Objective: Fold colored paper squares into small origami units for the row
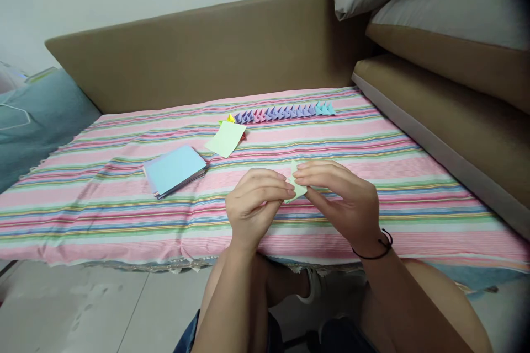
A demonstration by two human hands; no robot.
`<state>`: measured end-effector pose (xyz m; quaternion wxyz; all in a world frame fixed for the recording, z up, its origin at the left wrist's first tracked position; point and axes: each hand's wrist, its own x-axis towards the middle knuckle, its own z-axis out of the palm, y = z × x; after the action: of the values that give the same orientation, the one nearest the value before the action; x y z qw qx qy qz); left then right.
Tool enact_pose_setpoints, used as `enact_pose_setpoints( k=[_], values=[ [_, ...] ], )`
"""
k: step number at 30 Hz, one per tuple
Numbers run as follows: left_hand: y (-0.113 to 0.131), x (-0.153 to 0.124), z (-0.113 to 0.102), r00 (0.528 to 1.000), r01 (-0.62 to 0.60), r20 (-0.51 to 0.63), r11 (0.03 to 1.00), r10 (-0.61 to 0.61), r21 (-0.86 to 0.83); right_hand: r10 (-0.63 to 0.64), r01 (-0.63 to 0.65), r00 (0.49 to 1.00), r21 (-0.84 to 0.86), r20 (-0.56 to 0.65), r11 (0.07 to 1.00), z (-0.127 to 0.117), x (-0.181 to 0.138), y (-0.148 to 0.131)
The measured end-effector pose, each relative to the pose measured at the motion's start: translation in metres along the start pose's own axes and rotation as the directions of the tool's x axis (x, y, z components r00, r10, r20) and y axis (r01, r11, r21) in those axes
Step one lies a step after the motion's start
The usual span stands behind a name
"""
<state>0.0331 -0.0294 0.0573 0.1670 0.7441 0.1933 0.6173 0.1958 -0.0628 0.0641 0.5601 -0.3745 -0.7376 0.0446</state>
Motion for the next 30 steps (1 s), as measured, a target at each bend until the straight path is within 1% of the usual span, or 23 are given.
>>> enact_pose_setpoints(
  k=[3, 5, 7, 9, 10, 11, 12, 14, 15, 16, 17, 18, 20, 22, 24, 25, 27, 29, 30],
  values=[
    [0.000, 0.000, 0.000, 1.000, 0.022, -0.008, 1.000, -0.021, 0.016, -0.029, 0.029, 1.000, -0.035, -0.002, 0.999, -0.001, -0.004, 0.001],
    [0.001, 0.001, 0.000, 0.997, 0.076, 0.021, 0.997, -0.076, 0.004, -0.024, 0.026, 0.999, -0.059, 0.024, 0.998, -0.002, -0.005, 0.001],
    [0.003, 0.002, 0.001, 0.980, 0.181, 0.090, 0.983, -0.178, -0.024, 0.018, -0.013, 0.997, -0.068, 0.070, 0.998, -0.001, -0.005, 0.002],
    [0.004, 0.003, 0.003, 0.940, 0.321, 0.133, 0.946, -0.314, -0.036, 0.093, -0.088, 0.990, -0.050, 0.110, 0.995, 0.000, -0.003, 0.004],
    [0.004, 0.004, 0.005, 0.911, 0.401, 0.124, 0.915, -0.393, -0.043, 0.154, -0.153, 0.981, -0.018, 0.118, 0.988, 0.001, -0.002, 0.005],
    [0.004, 0.004, 0.007, 0.873, 0.484, 0.099, 0.873, -0.477, -0.064, 0.239, -0.245, 0.962, 0.037, 0.131, 0.969, 0.002, -0.001, 0.007],
    [0.003, 0.003, 0.009, 0.826, 0.563, 0.066, 0.820, -0.559, -0.102, 0.339, -0.357, 0.928, 0.110, 0.156, 0.928, 0.004, -0.001, 0.009],
    [0.000, 0.003, 0.011, 0.717, 0.684, 0.017, 0.698, -0.697, -0.212, 0.510, -0.567, 0.820, 0.256, 0.259, 0.783, 0.006, -0.001, 0.013],
    [-0.002, 0.002, 0.012, 0.666, 0.720, 0.007, 0.640, -0.746, -0.269, 0.556, -0.637, 0.769, 0.306, 0.316, 0.707, 0.007, -0.001, 0.015],
    [-0.004, 0.002, 0.012, 0.622, 0.744, 0.009, 0.588, -0.783, -0.317, 0.578, -0.679, 0.733, 0.335, 0.358, 0.653, 0.007, -0.001, 0.016],
    [-0.006, 0.001, 0.011, 0.586, 0.761, 0.020, 0.542, -0.810, -0.357, 0.587, -0.698, 0.715, 0.349, 0.379, 0.625, 0.007, -0.001, 0.018],
    [-0.007, 0.001, 0.010, 0.558, 0.772, 0.044, 0.499, -0.829, -0.394, 0.591, -0.703, 0.711, 0.356, 0.382, 0.615, 0.007, -0.001, 0.019],
    [-0.009, 0.002, 0.008, 0.521, 0.791, 0.122, 0.423, -0.845, -0.442, 0.600, -0.698, 0.716, 0.363, 0.357, 0.618, 0.006, -0.001, 0.019],
    [-0.010, 0.003, 0.006, 0.513, 0.817, 0.215, 0.396, -0.831, -0.419, 0.597, -0.684, 0.730, 0.359, 0.333, 0.635, 0.006, -0.001, 0.018],
    [-0.010, 0.003, 0.004, 0.528, 0.836, 0.263, 0.440, -0.807, -0.328, 0.591, -0.675, 0.738, 0.344, 0.326, 0.653, 0.006, -0.002, 0.017],
    [-0.010, 0.003, 0.004, 0.542, 0.835, 0.259, 0.477, -0.799, -0.276, 0.591, -0.675, 0.738, 0.336, 0.325, 0.657, 0.007, -0.002, 0.017],
    [-0.010, 0.002, 0.004, 0.571, 0.820, 0.216, 0.538, -0.792, -0.197, 0.602, -0.684, 0.729, 0.333, 0.324, 0.649, 0.008, -0.002, 0.017],
    [-0.009, 0.002, 0.005, 0.591, 0.806, 0.155, 0.567, -0.792, -0.171, 0.629, -0.713, 0.701, 0.344, 0.336, 0.611, 0.008, -0.002, 0.020],
    [-0.009, 0.002, 0.005, 0.592, 0.803, 0.128, 0.571, -0.795, -0.171, 0.647, -0.736, 0.676, 0.354, 0.354, 0.576, 0.008, -0.003, 0.022]
  ],
)
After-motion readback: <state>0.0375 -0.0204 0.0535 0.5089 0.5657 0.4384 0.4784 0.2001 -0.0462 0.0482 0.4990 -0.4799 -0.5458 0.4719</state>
